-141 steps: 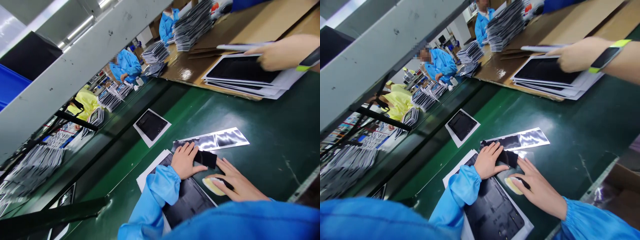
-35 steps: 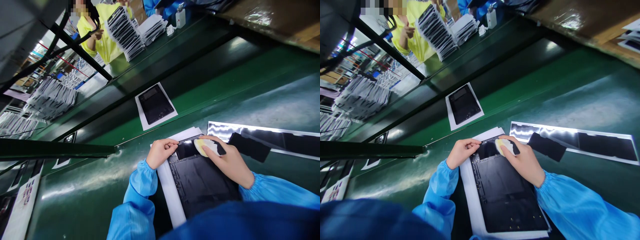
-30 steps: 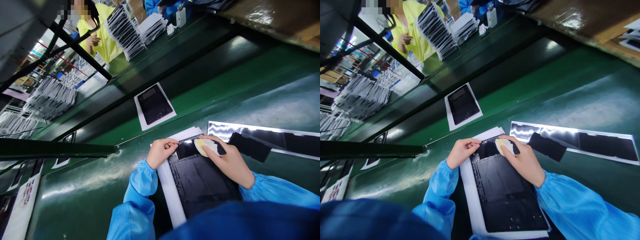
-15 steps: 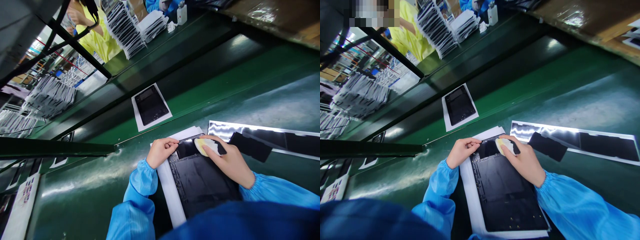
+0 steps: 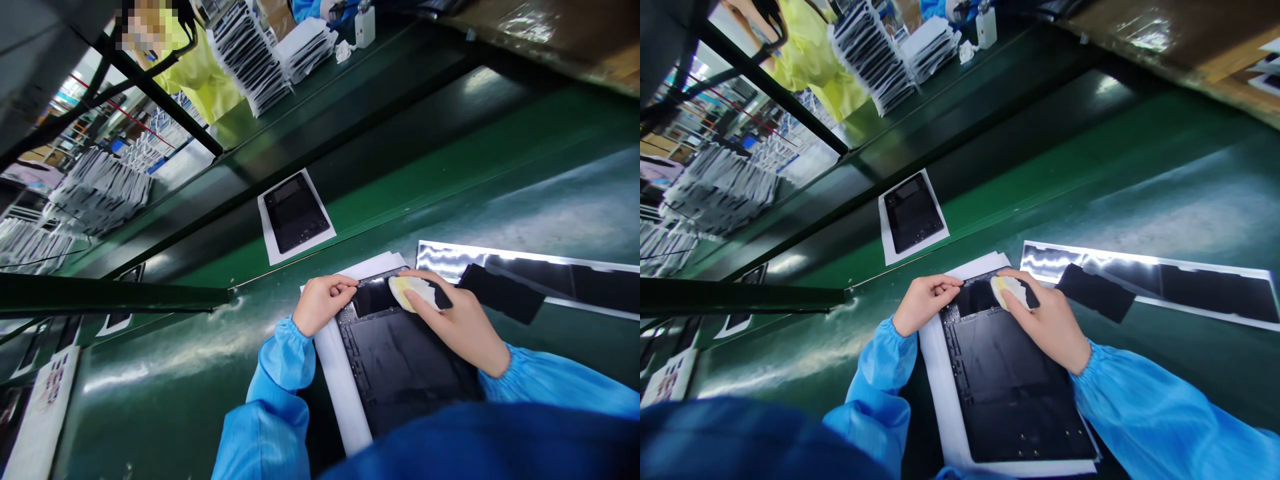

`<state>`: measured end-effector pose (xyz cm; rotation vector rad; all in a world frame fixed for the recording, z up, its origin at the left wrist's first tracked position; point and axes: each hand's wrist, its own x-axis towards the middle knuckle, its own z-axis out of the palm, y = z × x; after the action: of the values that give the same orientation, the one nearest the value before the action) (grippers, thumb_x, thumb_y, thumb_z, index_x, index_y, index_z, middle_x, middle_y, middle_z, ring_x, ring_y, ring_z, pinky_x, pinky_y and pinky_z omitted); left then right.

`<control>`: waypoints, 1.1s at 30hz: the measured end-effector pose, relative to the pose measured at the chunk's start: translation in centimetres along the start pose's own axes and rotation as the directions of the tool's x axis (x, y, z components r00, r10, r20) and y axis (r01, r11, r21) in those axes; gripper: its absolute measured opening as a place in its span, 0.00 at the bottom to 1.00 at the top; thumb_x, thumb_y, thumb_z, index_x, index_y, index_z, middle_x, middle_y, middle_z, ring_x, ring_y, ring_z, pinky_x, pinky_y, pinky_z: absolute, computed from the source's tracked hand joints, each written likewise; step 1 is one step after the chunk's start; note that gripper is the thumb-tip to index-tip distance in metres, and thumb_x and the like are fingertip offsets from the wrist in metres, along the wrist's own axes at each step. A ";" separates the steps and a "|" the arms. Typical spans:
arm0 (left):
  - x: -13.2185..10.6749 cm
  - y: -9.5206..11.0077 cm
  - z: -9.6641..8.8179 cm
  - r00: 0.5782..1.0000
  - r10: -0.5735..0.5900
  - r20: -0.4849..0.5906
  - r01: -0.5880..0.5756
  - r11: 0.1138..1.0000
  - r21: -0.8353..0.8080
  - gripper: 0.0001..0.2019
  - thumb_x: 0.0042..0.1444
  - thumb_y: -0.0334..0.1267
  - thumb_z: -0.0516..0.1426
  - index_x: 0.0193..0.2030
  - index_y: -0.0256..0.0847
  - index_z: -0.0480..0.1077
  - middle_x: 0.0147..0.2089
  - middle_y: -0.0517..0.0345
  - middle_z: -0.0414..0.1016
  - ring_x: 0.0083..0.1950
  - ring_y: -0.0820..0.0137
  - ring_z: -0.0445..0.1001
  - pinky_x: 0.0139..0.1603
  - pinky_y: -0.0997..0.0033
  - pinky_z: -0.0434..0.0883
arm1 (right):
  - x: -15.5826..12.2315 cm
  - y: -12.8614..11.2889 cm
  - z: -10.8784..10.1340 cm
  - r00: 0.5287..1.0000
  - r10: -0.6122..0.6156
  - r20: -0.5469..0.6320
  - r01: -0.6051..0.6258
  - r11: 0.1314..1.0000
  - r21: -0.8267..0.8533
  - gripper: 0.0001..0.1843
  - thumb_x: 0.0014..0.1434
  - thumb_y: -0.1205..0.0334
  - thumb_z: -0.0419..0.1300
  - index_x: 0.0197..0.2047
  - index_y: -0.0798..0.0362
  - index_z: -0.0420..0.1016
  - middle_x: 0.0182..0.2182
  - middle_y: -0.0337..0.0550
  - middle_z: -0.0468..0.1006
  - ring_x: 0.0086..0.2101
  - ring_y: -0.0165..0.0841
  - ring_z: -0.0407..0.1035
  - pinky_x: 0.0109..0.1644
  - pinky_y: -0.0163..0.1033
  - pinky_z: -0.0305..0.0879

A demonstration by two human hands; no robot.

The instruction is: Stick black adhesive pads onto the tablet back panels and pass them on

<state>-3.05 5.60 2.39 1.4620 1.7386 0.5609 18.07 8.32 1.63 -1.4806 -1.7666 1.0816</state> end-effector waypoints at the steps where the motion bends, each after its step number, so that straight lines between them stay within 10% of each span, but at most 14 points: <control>1: 0.0 0.0 0.0 1.000 -0.002 0.000 0.002 1.000 0.000 0.09 0.53 0.35 0.60 0.40 0.40 0.80 0.30 0.58 0.80 0.25 0.76 0.70 0.28 0.79 0.68 | 0.0 0.0 0.0 1.000 -0.006 0.000 0.006 1.000 -0.008 0.17 0.42 0.54 0.51 0.38 0.44 0.67 0.14 0.29 0.71 0.06 0.22 0.49 0.12 0.32 0.52; 10: -0.2 0.0 0.1 1.000 0.028 -0.007 -0.028 0.997 0.066 0.08 0.54 0.34 0.60 0.40 0.41 0.79 0.29 0.61 0.78 0.25 0.77 0.69 0.30 0.78 0.68 | -0.1 -0.3 0.1 0.996 -0.084 -0.021 0.082 0.993 -0.090 0.16 0.44 0.53 0.50 0.37 0.44 0.67 0.04 0.23 0.56 0.04 0.24 0.46 0.12 0.32 0.51; 16: -0.9 0.6 0.3 0.993 0.098 -0.062 -0.079 0.965 0.250 0.08 0.54 0.32 0.62 0.41 0.45 0.79 0.31 0.63 0.77 0.28 0.76 0.70 0.36 0.77 0.69 | 0.0 -0.1 0.2 0.995 -0.102 -0.021 0.100 0.991 -0.089 0.16 0.43 0.54 0.50 0.37 0.45 0.67 0.16 0.31 0.72 0.04 0.21 0.49 0.14 0.33 0.54; 33: -1.1 0.0 0.9 0.985 0.146 -0.094 -0.109 0.941 0.321 0.07 0.57 0.34 0.61 0.42 0.46 0.78 0.32 0.65 0.77 0.29 0.77 0.71 0.37 0.76 0.70 | 0.0 0.0 0.3 0.992 -0.118 -0.035 0.114 0.988 -0.105 0.16 0.43 0.54 0.49 0.37 0.47 0.67 0.18 0.33 0.73 0.05 0.20 0.50 0.14 0.32 0.54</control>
<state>-2.30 4.41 2.16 1.8063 1.8999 0.4580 17.81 8.23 1.47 -1.4294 -1.8796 0.9081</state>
